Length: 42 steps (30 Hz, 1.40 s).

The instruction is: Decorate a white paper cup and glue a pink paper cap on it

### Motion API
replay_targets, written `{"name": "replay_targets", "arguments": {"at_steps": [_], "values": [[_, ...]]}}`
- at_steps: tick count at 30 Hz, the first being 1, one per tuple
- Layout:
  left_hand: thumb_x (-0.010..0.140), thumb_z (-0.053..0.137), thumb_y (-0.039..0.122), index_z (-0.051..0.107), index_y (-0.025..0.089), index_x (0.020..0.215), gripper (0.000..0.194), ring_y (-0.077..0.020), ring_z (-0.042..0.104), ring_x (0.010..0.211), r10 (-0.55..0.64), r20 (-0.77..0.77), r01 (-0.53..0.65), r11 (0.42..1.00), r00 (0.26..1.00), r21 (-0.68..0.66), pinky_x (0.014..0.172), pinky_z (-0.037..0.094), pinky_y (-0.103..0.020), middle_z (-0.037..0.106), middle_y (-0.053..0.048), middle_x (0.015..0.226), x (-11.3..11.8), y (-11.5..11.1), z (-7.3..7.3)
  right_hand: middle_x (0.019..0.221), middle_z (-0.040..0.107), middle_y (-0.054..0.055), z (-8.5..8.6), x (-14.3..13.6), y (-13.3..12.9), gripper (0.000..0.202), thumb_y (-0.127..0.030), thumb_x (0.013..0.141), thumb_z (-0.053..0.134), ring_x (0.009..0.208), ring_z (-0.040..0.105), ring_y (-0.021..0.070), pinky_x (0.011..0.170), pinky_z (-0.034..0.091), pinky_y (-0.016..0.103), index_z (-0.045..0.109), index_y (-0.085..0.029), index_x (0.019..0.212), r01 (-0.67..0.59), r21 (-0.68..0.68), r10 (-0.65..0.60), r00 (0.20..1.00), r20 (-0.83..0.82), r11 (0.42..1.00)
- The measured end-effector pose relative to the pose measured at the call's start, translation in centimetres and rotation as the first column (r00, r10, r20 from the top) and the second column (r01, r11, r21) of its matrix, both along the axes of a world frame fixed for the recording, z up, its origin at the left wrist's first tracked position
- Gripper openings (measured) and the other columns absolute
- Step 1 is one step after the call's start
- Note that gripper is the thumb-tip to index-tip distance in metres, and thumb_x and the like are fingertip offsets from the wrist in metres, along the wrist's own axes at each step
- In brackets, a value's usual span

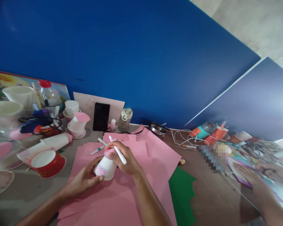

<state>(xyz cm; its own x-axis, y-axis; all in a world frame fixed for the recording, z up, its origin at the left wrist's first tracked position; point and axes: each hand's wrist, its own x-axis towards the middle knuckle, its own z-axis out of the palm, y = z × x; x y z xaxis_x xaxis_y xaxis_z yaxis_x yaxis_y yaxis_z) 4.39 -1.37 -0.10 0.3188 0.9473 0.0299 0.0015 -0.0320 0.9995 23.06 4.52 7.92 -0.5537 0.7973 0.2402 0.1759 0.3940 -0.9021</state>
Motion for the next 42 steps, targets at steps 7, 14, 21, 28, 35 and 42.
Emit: {"name": "replay_targets", "arguments": {"at_steps": [7, 14, 21, 28, 35, 42], "values": [[0.080, 0.070, 0.046, 0.047, 0.017, 0.134, 0.065, -0.0309, 0.058, 0.112, -0.048, 0.134, 0.058, 0.996, 0.990, -0.074, 0.090, 0.049, -0.038, 0.064, -0.012, 0.120, 0.08, 0.07, 0.16, 0.100, 0.071, 0.006, -0.72, -0.28, 0.13, 0.027, -0.043, 0.090, 0.063, 0.086, 0.064, 0.0190, 0.072, 0.048, 0.027, 0.065, -0.022, 0.107, 0.112, -0.151, -0.135, 0.980, -0.147, 0.982], [0.079, 0.070, 0.048, 0.048, 0.016, 0.133, 0.066, -0.0319, 0.057, 0.113, -0.026, 0.164, 0.040, 0.996, 0.986, -0.084, 0.092, 0.048, -0.039, 0.063, -0.014, 0.124, 0.16, 0.30, 0.05, 0.105, 0.072, 0.006, -0.49, -0.32, 0.06, 0.029, -0.044, 0.090, 0.063, 0.096, 0.065, 0.0212, 0.082, 0.049, 0.031, 0.065, -0.022, 0.109, 0.095, -0.202, -0.129, 0.978, -0.164, 0.975], [0.081, 0.069, 0.048, 0.048, 0.015, 0.134, 0.066, -0.0305, 0.059, 0.111, 0.007, 0.113, 0.000, 0.998, 0.994, -0.064, 0.094, 0.048, -0.039, 0.062, -0.015, 0.125, 0.06, 0.15, 0.03, 0.113, 0.070, 0.008, -0.70, -0.47, 0.11, 0.033, -0.048, 0.093, 0.058, 0.101, 0.065, 0.0226, 0.085, 0.050, 0.032, 0.065, -0.022, 0.112, 0.084, -0.136, -0.097, 0.992, -0.086, 0.987], [0.081, 0.069, 0.048, 0.050, 0.015, 0.134, 0.065, -0.0301, 0.060, 0.110, 0.007, 0.117, -0.001, 0.999, 0.993, -0.051, 0.095, 0.048, -0.039, 0.063, -0.014, 0.125, 0.15, 0.17, 0.10, 0.113, 0.070, 0.009, -0.71, -0.70, -0.06, 0.034, -0.048, 0.093, 0.057, 0.104, 0.065, 0.0236, 0.088, 0.049, 0.033, 0.064, -0.022, 0.112, 0.103, -0.113, -0.112, 0.991, -0.078, 0.988], [0.082, 0.068, 0.048, 0.053, 0.014, 0.134, 0.064, -0.0314, 0.060, 0.111, -0.002, 0.101, 0.004, 1.000, 0.995, -0.024, 0.093, 0.049, -0.038, 0.063, -0.016, 0.128, 0.07, 0.31, 0.42, 0.112, 0.070, 0.008, -0.92, -0.86, -0.11, 0.028, -0.043, 0.093, 0.058, 0.105, 0.065, 0.0238, 0.091, 0.049, 0.035, 0.064, -0.022, 0.111, 0.114, -0.124, -0.127, 0.987, -0.103, 0.986], [0.082, 0.068, 0.047, 0.053, 0.014, 0.135, 0.064, -0.0305, 0.061, 0.108, -0.012, 0.121, 0.012, 1.000, 0.993, -0.006, 0.091, 0.049, -0.037, 0.063, -0.016, 0.128, 0.09, 0.37, 0.24, 0.113, 0.070, 0.009, -0.69, -0.90, -0.38, 0.026, -0.041, 0.094, 0.058, 0.106, 0.065, 0.0243, 0.090, 0.049, 0.035, 0.063, -0.022, 0.111, 0.121, -0.095, -0.130, 0.987, -0.093, 0.988]]}}
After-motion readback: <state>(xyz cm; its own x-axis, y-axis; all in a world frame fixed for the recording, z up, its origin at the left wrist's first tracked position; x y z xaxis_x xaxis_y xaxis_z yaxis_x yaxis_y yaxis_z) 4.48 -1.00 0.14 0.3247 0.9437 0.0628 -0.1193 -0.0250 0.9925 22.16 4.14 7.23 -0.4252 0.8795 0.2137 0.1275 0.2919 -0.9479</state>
